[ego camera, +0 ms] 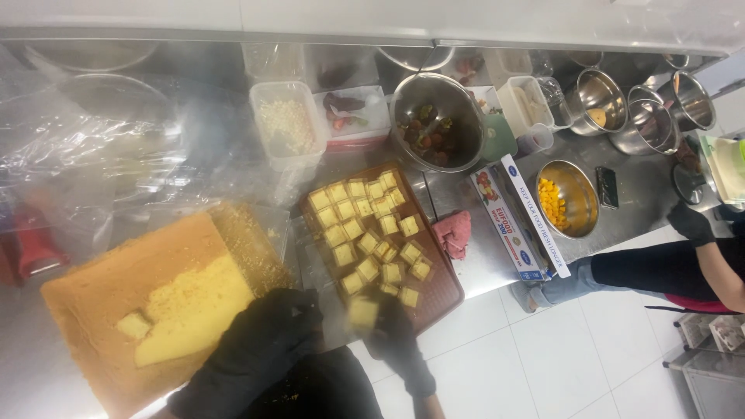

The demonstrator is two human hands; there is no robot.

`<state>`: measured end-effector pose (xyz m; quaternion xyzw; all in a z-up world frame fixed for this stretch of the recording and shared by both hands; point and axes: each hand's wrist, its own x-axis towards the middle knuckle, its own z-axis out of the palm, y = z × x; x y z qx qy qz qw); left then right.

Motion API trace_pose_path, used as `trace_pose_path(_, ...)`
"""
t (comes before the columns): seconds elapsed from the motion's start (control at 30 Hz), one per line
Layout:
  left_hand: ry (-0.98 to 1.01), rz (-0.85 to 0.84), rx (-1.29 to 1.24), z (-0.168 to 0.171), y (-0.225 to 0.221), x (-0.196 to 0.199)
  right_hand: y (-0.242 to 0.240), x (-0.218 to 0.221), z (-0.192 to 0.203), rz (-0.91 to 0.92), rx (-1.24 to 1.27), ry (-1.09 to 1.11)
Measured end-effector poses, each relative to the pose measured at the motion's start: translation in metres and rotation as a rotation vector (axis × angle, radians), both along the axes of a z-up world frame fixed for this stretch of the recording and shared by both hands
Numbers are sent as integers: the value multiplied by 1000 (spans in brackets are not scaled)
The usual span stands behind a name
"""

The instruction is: Cutting a large sheet of sponge cake into small squares using a kitchen knife.

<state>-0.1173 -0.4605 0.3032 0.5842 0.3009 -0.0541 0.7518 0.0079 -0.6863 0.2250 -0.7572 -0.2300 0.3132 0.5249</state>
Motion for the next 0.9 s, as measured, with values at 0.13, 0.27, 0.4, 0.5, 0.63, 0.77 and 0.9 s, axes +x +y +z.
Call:
trace_pose_path(0.13, -24, -100, 497, -32, 38, -19, -99, 65, -105, -453, -197, -50)
trace_pose_path(0.27, -6, -260, 1252, -68, 73, -38, -139, 68, -126, -693, -327, -142)
trace_pose_path(0.4, 156, -258, 1210, -51, 78, -39, -141, 78, -159, -616, -498, -317)
trace_pose_path(0.5, 176, -316, 1391, -72, 77, -41, -117, 100, -159, -589, -588, -416)
trace_pose_path(0.63, 244, -257, 1309, -70, 85, -54, -72, 74, -99, -504, -1010, -339)
trace_pose_path(0.77, 299, -94, 1324, -83, 97, -75, -51, 43, -85, -594, -427, -853)
trace_pose_path(0.9, 166, -26, 1698, -128, 109, -75, -46, -4, -220, 58, -46, -886)
